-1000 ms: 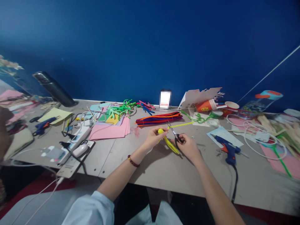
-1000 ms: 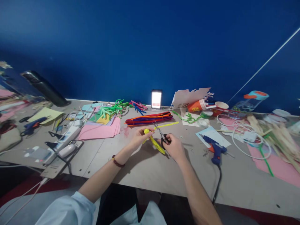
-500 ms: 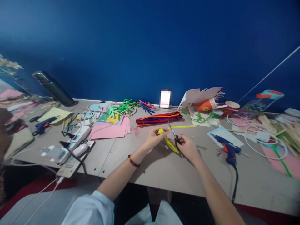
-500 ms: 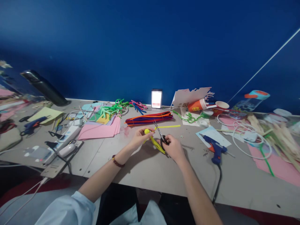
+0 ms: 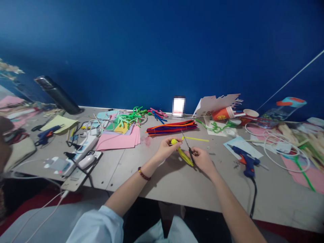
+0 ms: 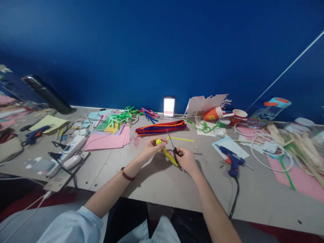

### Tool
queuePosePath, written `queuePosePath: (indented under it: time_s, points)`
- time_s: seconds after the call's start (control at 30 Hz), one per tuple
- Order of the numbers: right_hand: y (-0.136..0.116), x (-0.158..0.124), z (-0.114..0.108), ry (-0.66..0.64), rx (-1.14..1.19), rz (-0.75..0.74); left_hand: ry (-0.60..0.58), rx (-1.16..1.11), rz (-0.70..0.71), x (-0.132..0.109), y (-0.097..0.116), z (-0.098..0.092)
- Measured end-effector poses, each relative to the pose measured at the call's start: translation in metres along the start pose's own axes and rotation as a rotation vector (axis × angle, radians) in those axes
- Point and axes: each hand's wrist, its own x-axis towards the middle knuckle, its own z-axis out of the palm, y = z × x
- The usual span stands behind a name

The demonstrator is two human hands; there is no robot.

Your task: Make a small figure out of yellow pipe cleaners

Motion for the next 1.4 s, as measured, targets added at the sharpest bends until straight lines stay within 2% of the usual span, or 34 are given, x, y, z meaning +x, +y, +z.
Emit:
queuePosePath:
  time_s: [0.2,0.7,1.03,1.4]
  points:
    - [-0.002,-0.002,0.003,-0.047,0.163,0.044,-0.015,0.014,0.018,0.000,-0.001,-0.001]
    - [-0.004,-0.003,0.001,-0.107,0.199,0.085,-0.024,0.111,0.085,-0.002,0.000,0.000]
    - [-0.008,-0.005,0.001,-0.150,0.254,0.096,-0.012,0.074,0.058,-0.003,0.003,0.002]
    - [-0.008,-0.007,0.006,-0.177,0.326,0.203,-0.010,0.027,0.009,-0.003,0.001,0.003]
